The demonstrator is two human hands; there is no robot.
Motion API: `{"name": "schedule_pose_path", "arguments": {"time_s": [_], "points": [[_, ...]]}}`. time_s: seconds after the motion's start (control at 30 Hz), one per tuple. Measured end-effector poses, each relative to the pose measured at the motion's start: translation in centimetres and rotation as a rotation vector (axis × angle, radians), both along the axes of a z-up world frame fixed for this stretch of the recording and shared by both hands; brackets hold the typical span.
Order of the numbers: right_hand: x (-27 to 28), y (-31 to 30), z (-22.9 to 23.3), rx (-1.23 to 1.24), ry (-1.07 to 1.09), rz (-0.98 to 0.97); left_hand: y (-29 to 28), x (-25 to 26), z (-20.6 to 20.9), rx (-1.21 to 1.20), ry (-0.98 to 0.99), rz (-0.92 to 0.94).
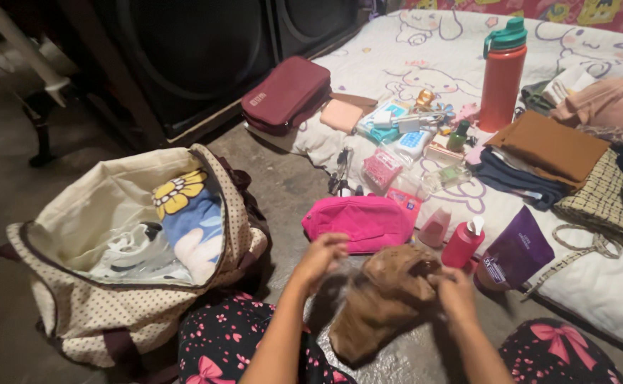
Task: The person packs a floral-patterned towel and several toiletries into a pink toiletry bag, then places the toiletry bag and other items into a larger tote bag. The person handles shoes, a towel, bottles, and a comb during the process.
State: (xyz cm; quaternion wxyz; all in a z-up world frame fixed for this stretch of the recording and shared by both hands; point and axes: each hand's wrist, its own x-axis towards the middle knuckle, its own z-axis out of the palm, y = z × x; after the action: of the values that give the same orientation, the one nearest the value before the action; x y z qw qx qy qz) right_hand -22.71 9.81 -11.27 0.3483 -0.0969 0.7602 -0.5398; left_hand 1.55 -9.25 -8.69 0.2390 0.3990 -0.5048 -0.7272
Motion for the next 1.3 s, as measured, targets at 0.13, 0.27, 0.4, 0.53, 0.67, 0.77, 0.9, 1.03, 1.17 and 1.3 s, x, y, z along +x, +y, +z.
{"name": "schedule_pose_path", "arguments": {"time_s": [0.13, 0.27, 0.4, 0.53, 0.67, 0.77, 0.9, 1.03, 1.17, 1.3], "points": [[-0.7, -0.8, 2.7, -0.308, 0.351, 0.031, -4.0, -0.9, -4.3, -0.265, -0.133, 0.442], [-0.2, -1.9, 6.0, -0.287, 0.469, 0.049, -7.5, -2.1, -8.3, -0.544, -0.471, 0.701], [-1.2, -5.2, 8.8, -0.406, 0.483, 0.291, -9.5, -1.9, -10.5, -0.398, -0.423, 0.501], [-0.6, -10.0, 8.5, -0.371, 0.248, 0.503, -9.9, -1.2, -10.2, -0.238, -0.183, 0.406], [3.0, -14.0, 6.3, -0.212, 0.029, 0.622, -9.1, -0.5, -7.6, -0.010, 0.045, 0.309], [6.8, -15.6, 5.1, -0.350, 0.115, 0.728, -8.3, -0.4, -5.0, 0.090, 0.093, 0.209], [9.2, -16.2, 5.2, -0.308, 0.782, 0.633, -7.8, -0.2, -2.4, 0.075, 0.174, 0.151], [9.9, -16.5, 6.0, -0.304, 0.685, 0.520, -7.7, -0.1, -1.3, 0.011, 0.278, 0.150], [10.5, -16.0, 7.7, -0.359, 0.993, 0.394, -7.6, 0.0, -0.7, -0.120, 0.283, 0.166], [11.2, -15.5, 9.6, -0.312, 1.311, 0.349, -7.2, -0.1, -0.2, -0.179, 0.278, 0.179]]}}
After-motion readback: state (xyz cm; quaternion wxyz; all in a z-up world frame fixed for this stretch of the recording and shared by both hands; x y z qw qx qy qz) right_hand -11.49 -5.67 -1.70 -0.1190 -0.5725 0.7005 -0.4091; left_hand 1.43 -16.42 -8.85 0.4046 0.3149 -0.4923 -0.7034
